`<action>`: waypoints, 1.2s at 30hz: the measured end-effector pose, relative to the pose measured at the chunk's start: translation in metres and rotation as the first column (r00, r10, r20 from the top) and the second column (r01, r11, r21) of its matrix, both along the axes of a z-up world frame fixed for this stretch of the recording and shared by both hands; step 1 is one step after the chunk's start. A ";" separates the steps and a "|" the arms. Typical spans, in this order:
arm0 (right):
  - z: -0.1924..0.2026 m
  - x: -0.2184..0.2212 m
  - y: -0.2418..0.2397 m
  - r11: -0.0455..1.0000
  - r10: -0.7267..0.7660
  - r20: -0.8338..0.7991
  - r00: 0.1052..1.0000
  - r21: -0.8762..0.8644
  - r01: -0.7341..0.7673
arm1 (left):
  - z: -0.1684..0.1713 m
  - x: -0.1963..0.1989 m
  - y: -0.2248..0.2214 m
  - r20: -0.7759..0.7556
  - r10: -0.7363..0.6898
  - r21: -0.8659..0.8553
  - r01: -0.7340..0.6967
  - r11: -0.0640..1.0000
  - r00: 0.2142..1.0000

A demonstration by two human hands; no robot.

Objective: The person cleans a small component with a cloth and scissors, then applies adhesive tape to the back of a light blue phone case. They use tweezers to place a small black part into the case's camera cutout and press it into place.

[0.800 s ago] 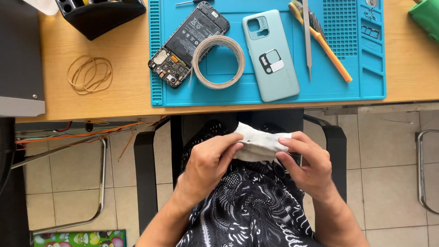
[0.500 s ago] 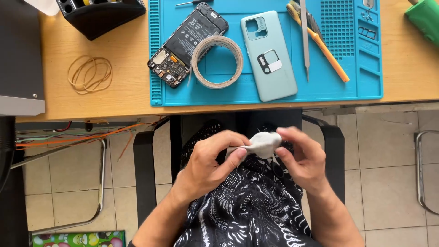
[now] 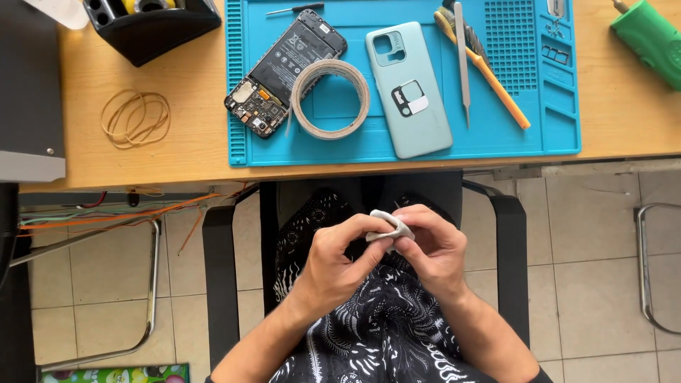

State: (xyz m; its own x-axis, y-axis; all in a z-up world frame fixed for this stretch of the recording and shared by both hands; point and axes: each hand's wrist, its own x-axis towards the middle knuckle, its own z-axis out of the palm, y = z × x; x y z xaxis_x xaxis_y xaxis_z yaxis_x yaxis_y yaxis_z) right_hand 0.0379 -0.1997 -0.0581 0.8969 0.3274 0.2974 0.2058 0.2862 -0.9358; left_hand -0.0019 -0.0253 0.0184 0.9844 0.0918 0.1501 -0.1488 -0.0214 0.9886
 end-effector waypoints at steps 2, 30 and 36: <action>0.010 -0.004 0.003 1.000 0.003 -0.019 1.000 -0.028 -0.003 | 0.006 -0.003 0.004 0.071 0.002 0.110 -0.010 0.994 0.997; -0.043 0.014 0.019 0.955 0.136 -0.251 0.958 0.289 -0.060 | -0.018 0.006 0.056 -0.070 -0.170 0.094 0.176 0.980 0.983; -0.026 0.017 0.018 0.980 0.104 -0.145 0.984 0.183 -0.077 | -0.013 0.000 0.050 -0.051 -0.204 0.084 0.207 0.975 0.978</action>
State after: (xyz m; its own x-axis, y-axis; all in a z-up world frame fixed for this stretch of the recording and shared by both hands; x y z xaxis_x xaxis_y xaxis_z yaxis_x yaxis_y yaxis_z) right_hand 0.0545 -0.1815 -0.0840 0.9054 0.3641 0.2186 0.0294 0.4598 -0.8875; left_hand -0.0020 0.0248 0.0059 0.9864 -0.1250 0.1068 -0.1176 -0.0823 0.9896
